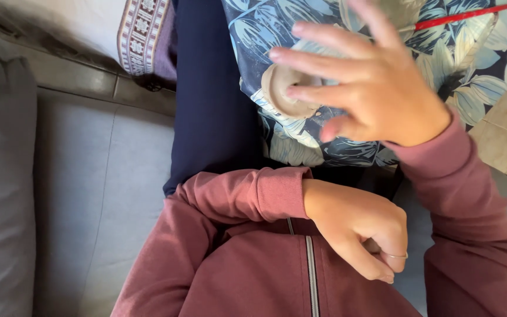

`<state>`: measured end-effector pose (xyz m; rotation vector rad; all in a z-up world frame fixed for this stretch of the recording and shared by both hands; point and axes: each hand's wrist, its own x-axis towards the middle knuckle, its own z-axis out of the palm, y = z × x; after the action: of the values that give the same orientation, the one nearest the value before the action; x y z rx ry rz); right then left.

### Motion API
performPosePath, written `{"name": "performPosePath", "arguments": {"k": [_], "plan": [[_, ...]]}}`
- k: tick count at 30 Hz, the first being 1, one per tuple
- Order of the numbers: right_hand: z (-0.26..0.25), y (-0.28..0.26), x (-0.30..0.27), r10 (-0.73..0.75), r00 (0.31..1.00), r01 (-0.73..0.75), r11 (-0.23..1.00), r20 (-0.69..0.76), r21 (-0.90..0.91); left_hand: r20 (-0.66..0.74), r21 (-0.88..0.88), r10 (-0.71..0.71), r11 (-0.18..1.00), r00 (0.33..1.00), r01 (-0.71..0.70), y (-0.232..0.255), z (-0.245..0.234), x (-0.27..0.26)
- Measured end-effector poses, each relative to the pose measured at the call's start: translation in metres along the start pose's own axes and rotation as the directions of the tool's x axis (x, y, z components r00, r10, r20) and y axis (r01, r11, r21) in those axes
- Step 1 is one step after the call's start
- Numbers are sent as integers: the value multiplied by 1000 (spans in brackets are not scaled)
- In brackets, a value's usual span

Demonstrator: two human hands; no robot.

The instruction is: Sculpting and shaping a small object out of clay using hands and a small knife.

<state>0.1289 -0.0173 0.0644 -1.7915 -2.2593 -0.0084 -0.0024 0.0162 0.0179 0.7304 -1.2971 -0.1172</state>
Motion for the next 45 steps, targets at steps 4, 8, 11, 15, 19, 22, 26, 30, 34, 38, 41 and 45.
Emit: {"name": "performPosePath", "arguments": {"k": [4, 8, 11, 15, 19, 22, 26, 30, 34, 38, 41, 45], "plan": [[11, -5, -1, 1, 1000, 0, 999, 29, -54, -1, -13, -3, 1000, 1000, 3, -1, 0, 0], [2, -4, -8, 39, 999, -40, 998, 22, 40, -7, 17, 5, 1000, 1000, -4, 0, 1, -2], [9, -1, -32, 121, 992, -122, 991, 29, 48, -37, 17, 32, 999, 999, -32, 0, 1, -1], [22, -8, -42, 226, 971, -230, 972, 77, 46, -193, 78, 93, 994, 977, -80, 7, 1, 0], [31, -25, -40, 269, 958, -274, 961, 98, 42, -285, 99, 79, 994, 955, -53, 8, 3, -2], [31, -23, -46, 263, 963, -266, 962, 55, 55, -343, 102, 73, 994, 936, -40, 3, 4, -3], [49, -28, -56, 339, 938, -344, 937, -76, -64, -389, 124, 74, 992, 918, -28, -4, 5, -2], [68, -31, -63, 359, 916, -371, 928, -179, -38, -463, 109, 52, 994, 885, -1, -11, 7, -6], [55, -33, -61, 425, 899, -423, 905, -108, 49, -496, 100, 55, 995, 866, -6, -20, 9, -6], [63, -20, -64, 368, 895, -377, 926, -254, 12, -489, 86, 66, 996, 870, -27, -19, 9, -5], [65, -18, -64, 302, 919, -331, 940, -252, -81, -480, 86, 78, 995, 874, -42, -18, 7, -8], [60, -22, -64, 313, 933, -325, 945, -176, -43, -492, 82, 79, 996, 867, -44, -23, 7, -8]]}}
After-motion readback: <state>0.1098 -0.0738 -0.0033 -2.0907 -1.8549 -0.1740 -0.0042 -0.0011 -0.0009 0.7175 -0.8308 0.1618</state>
